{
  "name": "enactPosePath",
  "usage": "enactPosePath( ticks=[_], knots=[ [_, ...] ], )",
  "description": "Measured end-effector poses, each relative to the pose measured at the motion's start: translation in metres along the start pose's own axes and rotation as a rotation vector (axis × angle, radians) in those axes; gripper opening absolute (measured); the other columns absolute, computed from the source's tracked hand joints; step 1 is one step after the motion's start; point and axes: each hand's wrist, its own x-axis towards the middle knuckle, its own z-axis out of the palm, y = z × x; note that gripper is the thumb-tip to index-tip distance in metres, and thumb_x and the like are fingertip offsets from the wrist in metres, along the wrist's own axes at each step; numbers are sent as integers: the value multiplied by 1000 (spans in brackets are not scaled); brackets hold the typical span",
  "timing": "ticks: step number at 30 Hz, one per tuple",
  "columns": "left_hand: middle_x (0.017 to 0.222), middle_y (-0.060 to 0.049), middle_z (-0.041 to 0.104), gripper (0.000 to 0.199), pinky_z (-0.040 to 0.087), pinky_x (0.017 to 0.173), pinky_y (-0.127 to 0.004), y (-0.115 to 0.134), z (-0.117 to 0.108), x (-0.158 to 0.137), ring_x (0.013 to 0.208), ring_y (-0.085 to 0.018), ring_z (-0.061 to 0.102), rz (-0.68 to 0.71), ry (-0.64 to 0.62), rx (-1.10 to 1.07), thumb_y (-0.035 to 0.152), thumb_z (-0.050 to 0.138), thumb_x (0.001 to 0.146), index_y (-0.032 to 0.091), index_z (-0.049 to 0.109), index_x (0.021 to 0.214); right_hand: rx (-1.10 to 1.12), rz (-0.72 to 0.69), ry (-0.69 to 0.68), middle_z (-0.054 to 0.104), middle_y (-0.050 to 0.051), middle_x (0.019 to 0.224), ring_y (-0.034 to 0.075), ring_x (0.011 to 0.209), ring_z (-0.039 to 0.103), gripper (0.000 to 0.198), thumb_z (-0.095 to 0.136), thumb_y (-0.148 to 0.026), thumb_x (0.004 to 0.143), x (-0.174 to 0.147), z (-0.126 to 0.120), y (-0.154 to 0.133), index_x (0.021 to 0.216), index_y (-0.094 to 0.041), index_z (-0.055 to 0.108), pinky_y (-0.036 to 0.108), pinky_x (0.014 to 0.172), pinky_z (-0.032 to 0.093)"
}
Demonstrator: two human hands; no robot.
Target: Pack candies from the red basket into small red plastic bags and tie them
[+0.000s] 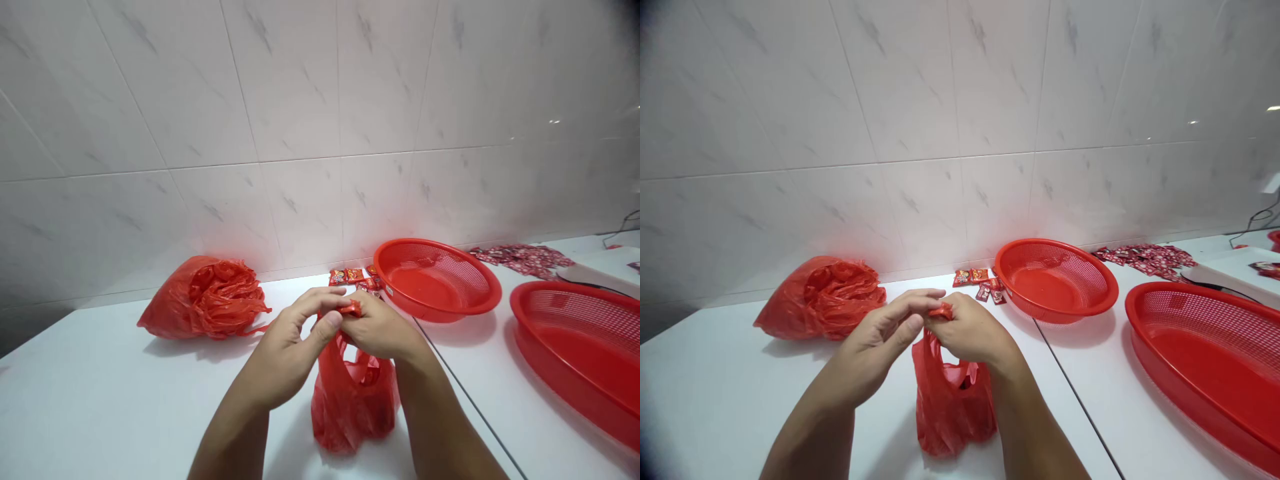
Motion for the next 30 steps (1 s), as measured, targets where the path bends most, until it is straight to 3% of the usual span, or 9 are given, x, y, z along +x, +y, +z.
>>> enactPosePath(
  ticks=[5,11,16,22,25,26,27,29,30],
  knots=[
    [132,-10,68,35,55,102,-42,-5,-4,8,118,-25,65,-64,-31,-175,40,63,103,27,62,135,105,-37,15,42,-7,53,9,47,40,57,50,-66,104,-2,-11,4,69,-20,49,22,46,32],
    [100,-7,73,13,54,88,-38,-14,2,16,95,-23,69,-101,23,-35,34,69,97,21,67,100,126,29,1,59,-1,55,10,46,52,59,52,-72,101,-5,-19,2,76,-19,57,21,46,40],
    [88,-2,69,15,52,83,-36,-18,8,21,87,-20,67,-65,109,56,35,69,94,22,64,89,204,59,18,67,2,62,13,49,62,60,55,-76,97,-1,-19,8,80,-18,60,22,49,48],
    [106,-6,68,19,48,103,-43,-16,1,19,113,-26,63,-3,200,32,36,80,85,22,68,78,303,25,139,69,1,63,16,48,66,66,46,-79,99,0,-28,16,106,-18,69,24,48,52],
    [128,-7,65,20,42,113,-46,-17,0,16,134,-30,55,-13,123,32,37,84,82,24,70,87,257,-8,92,71,4,68,13,48,62,62,51,-74,100,-3,-33,18,98,-16,74,23,49,50],
    [138,-6,61,29,42,114,-46,-18,2,15,138,-30,52,-21,81,22,35,87,79,28,69,101,245,-22,77,72,4,70,11,48,60,60,54,-71,100,-4,-34,17,93,-15,75,23,49,49],
    [147,-6,56,51,44,113,-45,-20,4,15,140,-30,52,-36,35,10,33,91,75,32,65,119,235,-32,70,72,5,70,10,48,57,58,57,-69,100,-5,-35,17,87,-15,75,22,49,47],
    [156,-7,50,99,51,106,-42,-23,9,16,137,-30,56,-91,-60,3,26,93,70,42,39,151,221,-34,65,69,4,66,9,50,54,55,65,-64,98,-7,-36,15,77,-15,73,21,51,45],
    [151,-8,55,108,53,102,-41,-25,12,18,131,-29,60,-125,-106,17,23,90,72,42,29,158,217,-27,49,68,3,64,10,52,54,52,69,-62,96,-9,-37,14,73,-15,72,22,52,45]
  ],
)
